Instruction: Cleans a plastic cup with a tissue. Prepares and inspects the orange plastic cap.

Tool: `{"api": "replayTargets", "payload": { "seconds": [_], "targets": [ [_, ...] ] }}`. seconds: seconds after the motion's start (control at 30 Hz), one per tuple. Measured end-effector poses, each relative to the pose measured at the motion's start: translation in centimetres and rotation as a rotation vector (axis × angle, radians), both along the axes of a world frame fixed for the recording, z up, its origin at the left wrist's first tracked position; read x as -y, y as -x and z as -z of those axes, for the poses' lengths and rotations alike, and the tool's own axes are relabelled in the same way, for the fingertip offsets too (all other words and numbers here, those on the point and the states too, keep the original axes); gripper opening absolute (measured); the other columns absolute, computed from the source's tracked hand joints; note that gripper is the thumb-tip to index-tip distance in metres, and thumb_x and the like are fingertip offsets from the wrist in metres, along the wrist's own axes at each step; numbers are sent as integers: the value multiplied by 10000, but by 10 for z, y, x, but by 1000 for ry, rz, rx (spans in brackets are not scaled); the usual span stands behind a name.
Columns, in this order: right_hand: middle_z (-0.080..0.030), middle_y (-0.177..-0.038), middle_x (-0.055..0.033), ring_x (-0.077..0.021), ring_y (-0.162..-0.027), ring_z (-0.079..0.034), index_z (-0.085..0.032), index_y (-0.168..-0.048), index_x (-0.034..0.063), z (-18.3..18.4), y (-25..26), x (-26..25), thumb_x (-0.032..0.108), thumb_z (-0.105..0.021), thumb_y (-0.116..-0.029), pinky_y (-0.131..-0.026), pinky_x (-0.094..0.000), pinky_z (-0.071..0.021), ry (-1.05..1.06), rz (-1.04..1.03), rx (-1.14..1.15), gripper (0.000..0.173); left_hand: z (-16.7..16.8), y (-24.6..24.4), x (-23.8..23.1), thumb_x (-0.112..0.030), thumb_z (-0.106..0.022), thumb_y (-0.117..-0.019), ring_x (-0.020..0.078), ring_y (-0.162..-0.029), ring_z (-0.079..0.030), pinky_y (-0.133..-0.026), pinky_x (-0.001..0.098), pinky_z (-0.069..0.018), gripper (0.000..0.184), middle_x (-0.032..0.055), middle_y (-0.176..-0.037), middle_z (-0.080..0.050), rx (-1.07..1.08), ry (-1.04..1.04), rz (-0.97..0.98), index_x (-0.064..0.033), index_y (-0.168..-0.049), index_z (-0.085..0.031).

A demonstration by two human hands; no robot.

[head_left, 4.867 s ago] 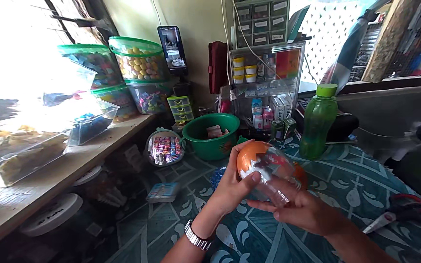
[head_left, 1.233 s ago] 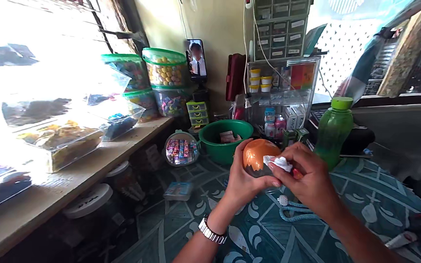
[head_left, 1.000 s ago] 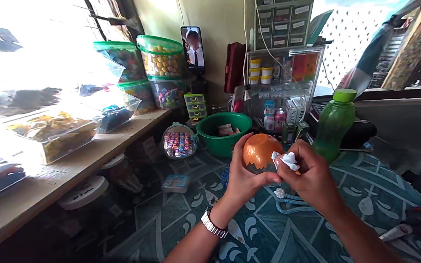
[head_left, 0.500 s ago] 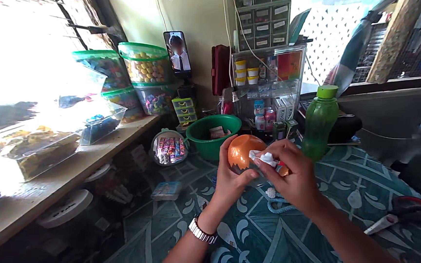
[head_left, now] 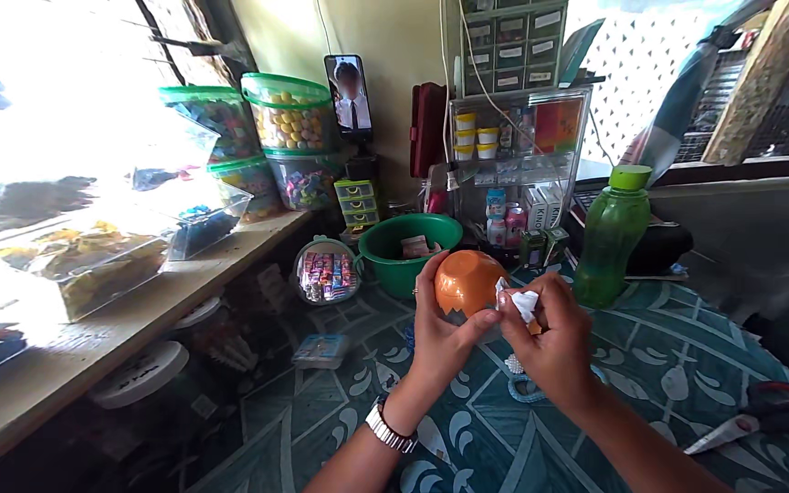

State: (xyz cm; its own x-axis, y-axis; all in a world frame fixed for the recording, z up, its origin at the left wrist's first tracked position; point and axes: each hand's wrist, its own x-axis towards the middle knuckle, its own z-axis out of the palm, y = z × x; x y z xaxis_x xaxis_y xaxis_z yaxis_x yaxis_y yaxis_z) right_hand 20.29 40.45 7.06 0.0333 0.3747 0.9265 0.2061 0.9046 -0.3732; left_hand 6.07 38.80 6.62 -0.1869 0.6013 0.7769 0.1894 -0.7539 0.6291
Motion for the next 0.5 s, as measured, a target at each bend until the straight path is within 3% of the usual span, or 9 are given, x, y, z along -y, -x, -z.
{"api": "replayTargets", "payload": {
  "seconds": [0.17, 0.27, 0.37, 0.5],
  "targets": [
    [-606, -835, -86, -9, -681, -584, -631, -942, -58, 0, -7, -14, 173, -634, -944, -626, -135, -508, 140, -5, 27, 231, -4, 7, -2, -375, -761, -848, 28, -1096, -630, -926, 204, -548, 889, 83, -1299, -574, 24, 133, 33, 19, -1496, -298],
    [-603, -849, -82, -7, -726, -584, -638, -908, -46, 3, -3, -12, 149, -649, -933, -663, -121, -509, 31, -43, 11, 197, -6, 8, 0, -355, -735, -872, 79, -1070, -666, -920, 259, -581, 824, 82, -1266, -603, 55, 212, 96, -5, -1493, -321],
    [-594, -848, -69, 13, -732, -573, -633, -881, -35, 3, -1, -10, 131, -656, -928, -667, -96, -500, -33, -79, -20, 174, -9, 10, 2, -357, -741, -875, 72, -1076, -661, -930, 259, -575, 803, 71, -1252, -612, 20, 192, 123, 3, -1470, -340],
    [-599, -838, -26, 39, -701, -573, -616, -900, -12, 2, -2, -6, 161, -642, -949, -638, -101, -506, 70, -132, -63, 182, -6, 14, 1, -393, -730, -895, 67, -1095, -653, -945, 262, -571, 793, 63, -1266, -606, -22, 138, 150, 7, -1464, -348]
  ]
}}
